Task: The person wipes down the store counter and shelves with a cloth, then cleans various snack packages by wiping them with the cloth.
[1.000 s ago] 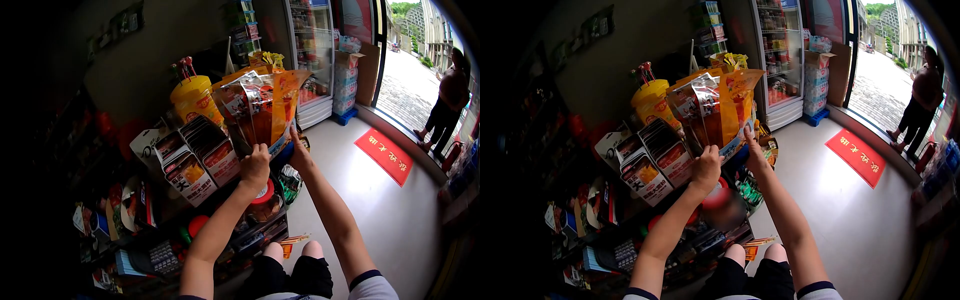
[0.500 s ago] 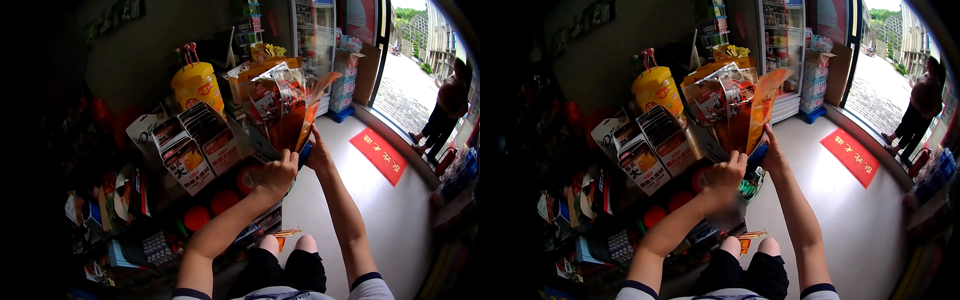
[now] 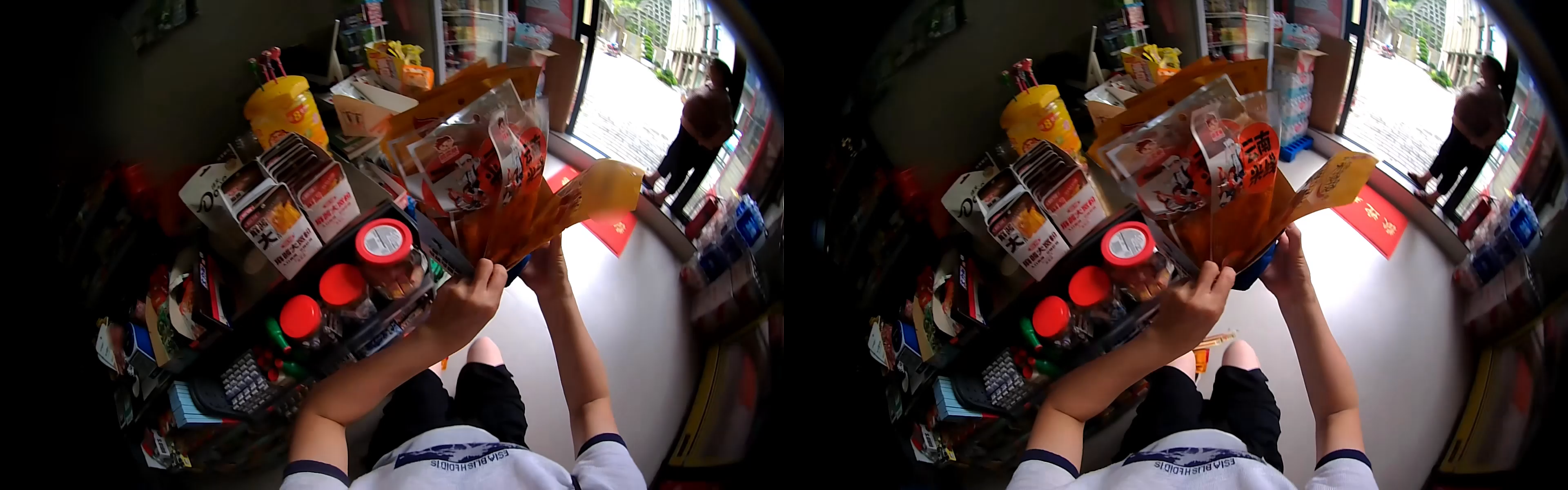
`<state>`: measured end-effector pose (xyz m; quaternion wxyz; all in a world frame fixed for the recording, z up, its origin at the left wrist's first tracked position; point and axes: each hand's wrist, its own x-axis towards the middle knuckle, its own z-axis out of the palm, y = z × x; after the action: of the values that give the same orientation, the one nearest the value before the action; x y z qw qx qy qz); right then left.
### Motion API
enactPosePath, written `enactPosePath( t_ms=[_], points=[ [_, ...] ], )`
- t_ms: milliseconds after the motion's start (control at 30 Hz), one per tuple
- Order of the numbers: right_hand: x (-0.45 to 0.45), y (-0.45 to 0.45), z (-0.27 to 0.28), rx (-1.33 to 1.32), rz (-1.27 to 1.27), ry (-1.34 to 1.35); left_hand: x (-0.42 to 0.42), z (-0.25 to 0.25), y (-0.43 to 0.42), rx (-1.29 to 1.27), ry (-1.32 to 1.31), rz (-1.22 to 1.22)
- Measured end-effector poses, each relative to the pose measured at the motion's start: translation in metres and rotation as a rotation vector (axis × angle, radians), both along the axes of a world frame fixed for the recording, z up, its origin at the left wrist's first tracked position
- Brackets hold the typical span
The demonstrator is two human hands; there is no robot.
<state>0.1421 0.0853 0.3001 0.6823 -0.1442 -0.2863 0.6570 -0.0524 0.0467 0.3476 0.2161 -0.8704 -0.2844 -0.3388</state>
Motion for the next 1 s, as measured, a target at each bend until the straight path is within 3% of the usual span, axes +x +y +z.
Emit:
enactPosePath(
  t_ms=[233,300,367,433,567,600,833,1000],
  points=[
    [-0.002,-0.069,-0.002,-0.058,-0.039,-0.002,-0.017,-0.014,-0.057,-0.232,-0.41,-0.439],
    [-0.006,-0.085,-0.008,-0.099,-0.05,-0.041,-0.04,-0.033,-0.066,-0.178,-0.483,-0.421],
    [-0.011,-0.094,-0.017,-0.095,-0.018,-0.029,-0.05,-0.075,-0.074,-0.493,-0.956,-0.339],
    [-0.018,-0.102,-0.02,-0.116,0.006,-0.026,-0.049,-0.067,-0.078,-0.896,-1.361,-0.399],
    [-0.032,-0.108,-0.026,-0.103,0.061,-0.055,-0.06,-0.058,-0.082,-1.297,-1.503,-0.606],
    [-0.037,-0.109,-0.026,-0.101,0.08,-0.066,-0.063,-0.06,-0.081,-1.28,-1.485,-0.707],
    [-0.07,-0.099,-0.034,-0.03,0.113,-0.107,-0.08,-0.054,-0.092,-1.327,-1.588,-0.576],
    [-0.097,-0.089,-0.024,-0.068,0.182,-0.142,-0.099,-0.053,-0.097,-1.145,-1.723,-0.568]
  ],
)
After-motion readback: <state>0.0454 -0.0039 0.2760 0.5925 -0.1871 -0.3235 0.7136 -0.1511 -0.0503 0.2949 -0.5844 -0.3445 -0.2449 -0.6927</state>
